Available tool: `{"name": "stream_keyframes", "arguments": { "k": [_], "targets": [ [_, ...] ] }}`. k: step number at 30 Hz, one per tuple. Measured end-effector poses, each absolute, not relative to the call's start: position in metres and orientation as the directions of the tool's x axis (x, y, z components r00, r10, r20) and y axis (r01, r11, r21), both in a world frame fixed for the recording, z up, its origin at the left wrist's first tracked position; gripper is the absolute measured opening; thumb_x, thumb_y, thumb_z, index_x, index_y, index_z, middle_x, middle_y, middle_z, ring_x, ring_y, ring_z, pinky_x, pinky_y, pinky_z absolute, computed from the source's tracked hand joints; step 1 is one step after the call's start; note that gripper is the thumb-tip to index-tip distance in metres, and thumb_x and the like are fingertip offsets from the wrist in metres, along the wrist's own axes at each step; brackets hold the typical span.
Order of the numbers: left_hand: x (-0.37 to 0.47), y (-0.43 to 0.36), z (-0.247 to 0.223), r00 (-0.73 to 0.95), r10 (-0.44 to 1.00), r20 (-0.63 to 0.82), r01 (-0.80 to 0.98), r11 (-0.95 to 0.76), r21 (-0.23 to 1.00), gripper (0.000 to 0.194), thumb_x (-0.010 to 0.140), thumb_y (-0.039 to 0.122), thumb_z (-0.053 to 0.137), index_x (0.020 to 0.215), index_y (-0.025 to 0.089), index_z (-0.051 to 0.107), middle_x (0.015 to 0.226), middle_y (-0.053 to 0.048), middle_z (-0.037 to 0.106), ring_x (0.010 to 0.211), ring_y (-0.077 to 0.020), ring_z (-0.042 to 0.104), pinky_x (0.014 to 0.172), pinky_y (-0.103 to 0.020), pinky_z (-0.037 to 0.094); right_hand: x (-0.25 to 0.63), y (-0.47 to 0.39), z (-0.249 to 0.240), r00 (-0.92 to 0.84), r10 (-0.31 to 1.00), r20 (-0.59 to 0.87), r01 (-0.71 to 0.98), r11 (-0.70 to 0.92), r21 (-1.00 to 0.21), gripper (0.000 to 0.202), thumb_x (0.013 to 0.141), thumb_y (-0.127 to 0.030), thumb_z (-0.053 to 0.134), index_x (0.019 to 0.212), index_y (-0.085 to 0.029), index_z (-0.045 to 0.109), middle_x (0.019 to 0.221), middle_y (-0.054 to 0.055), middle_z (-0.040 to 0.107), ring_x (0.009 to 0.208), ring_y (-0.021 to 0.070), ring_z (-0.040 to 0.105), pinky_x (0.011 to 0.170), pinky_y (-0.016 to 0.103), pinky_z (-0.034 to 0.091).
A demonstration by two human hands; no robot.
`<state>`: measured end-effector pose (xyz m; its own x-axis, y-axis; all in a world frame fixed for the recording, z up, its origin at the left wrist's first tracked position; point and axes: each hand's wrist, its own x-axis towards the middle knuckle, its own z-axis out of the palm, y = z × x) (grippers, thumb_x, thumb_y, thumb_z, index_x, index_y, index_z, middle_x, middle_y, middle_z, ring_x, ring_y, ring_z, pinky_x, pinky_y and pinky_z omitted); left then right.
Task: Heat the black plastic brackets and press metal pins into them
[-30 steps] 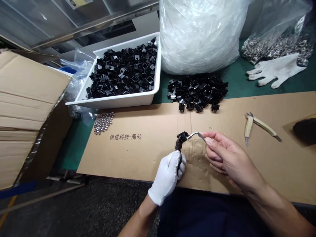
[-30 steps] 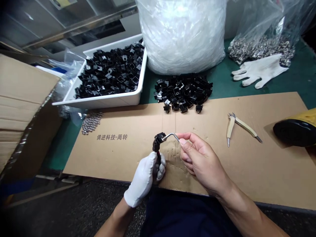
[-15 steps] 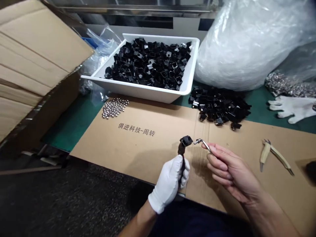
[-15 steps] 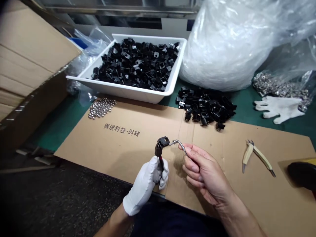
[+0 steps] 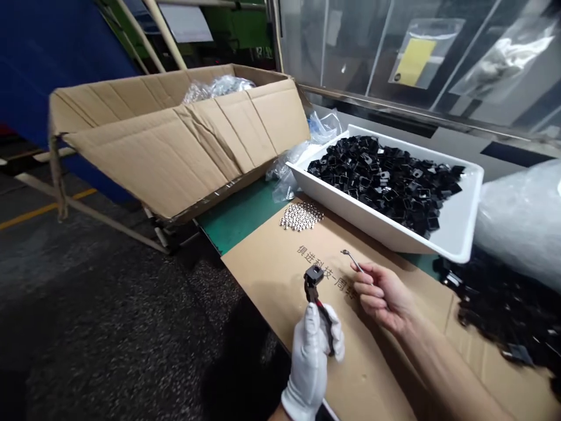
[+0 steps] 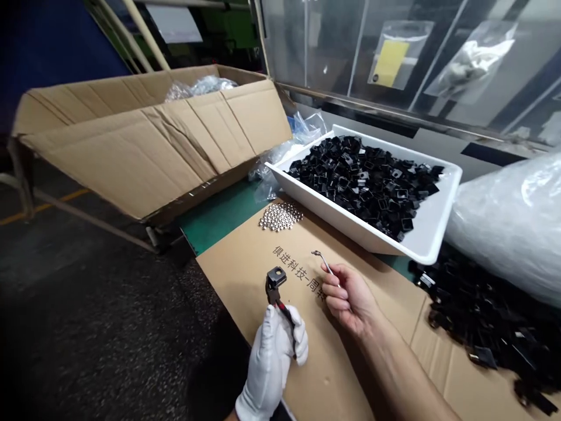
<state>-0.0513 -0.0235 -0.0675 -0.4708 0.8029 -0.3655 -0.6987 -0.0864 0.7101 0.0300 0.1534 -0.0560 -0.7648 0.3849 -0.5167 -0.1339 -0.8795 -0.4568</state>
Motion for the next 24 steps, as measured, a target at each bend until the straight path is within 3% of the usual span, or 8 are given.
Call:
{"name": "stream_keyframes", "arguments": {
  "k": [4,9,13,18,24],
  "targets": [
    [-0.048,-0.023,-0.076,-0.477,0.797,-0.371,-0.756,-0.155,0.636,0.059,0.096,0.074,0.044,0.085,0.017,0.058,0.064,0.0,0.051,0.051,-0.01,0.046,0.051,-0.025,0.036,-0.025,0.169,-0.057,-0.732,0.404,-0.549,-0.049,-0.835,-0.548,0.023,0.102,-0.037,0.063,0.102,-0.014,0.063,0.078,-0.003,0.059,0.053,0.006,0.05,0.044,0.017,0.043],
    [-0.045,-0.025,-0.093,-0.485,0.804,-0.344,-0.79,-0.234,0.567,0.063,0.091,0.079,0.045,0.083,0.017,0.056,0.061,0.0,0.052,0.046,-0.0101,0.046,0.045,-0.025,0.032,-0.087,0.161,-0.061,-0.662,0.478,-0.577,0.079,-0.721,-0.688,0.025,0.102,-0.038,0.062,0.109,-0.014,0.064,0.089,0.001,0.063,0.063,0.0098,0.058,0.053,0.022,0.052],
    [-0.047,-0.03,-0.096,-0.451,0.831,-0.325,-0.814,-0.233,0.533,0.061,0.094,0.076,0.044,0.088,0.017,0.058,0.064,0.0,0.055,0.051,-0.0097,0.051,0.05,-0.025,0.033,-0.122,0.149,-0.068,-0.576,0.616,-0.537,0.206,-0.527,-0.825,0.029,0.102,-0.04,0.063,0.116,-0.015,0.064,0.102,0.005,0.066,0.077,0.0147,0.065,0.066,0.03,0.058],
    [-0.047,-0.029,-0.098,-0.431,0.852,-0.297,-0.84,-0.258,0.478,0.063,0.093,0.077,0.046,0.088,0.016,0.06,0.064,0.001,0.055,0.048,-0.0089,0.049,0.048,-0.025,0.033,-0.137,0.146,-0.078,-0.508,0.793,-0.336,0.354,-0.163,-0.921,0.028,0.101,-0.04,0.063,0.113,-0.015,0.065,0.102,0.005,0.067,0.082,0.0164,0.066,0.071,0.033,0.059],
    [-0.046,-0.03,-0.104,-0.421,0.858,-0.294,-0.85,-0.261,0.457,0.063,0.092,0.077,0.048,0.088,0.016,0.06,0.066,0.0,0.056,0.048,-0.0095,0.05,0.048,-0.024,0.035,-0.132,0.146,-0.075,-0.579,0.814,-0.053,0.428,0.248,-0.869,0.026,0.1,-0.04,0.064,0.107,-0.015,0.067,0.1,0.004,0.068,0.087,0.0183,0.067,0.081,0.038,0.058]
  ]
}}
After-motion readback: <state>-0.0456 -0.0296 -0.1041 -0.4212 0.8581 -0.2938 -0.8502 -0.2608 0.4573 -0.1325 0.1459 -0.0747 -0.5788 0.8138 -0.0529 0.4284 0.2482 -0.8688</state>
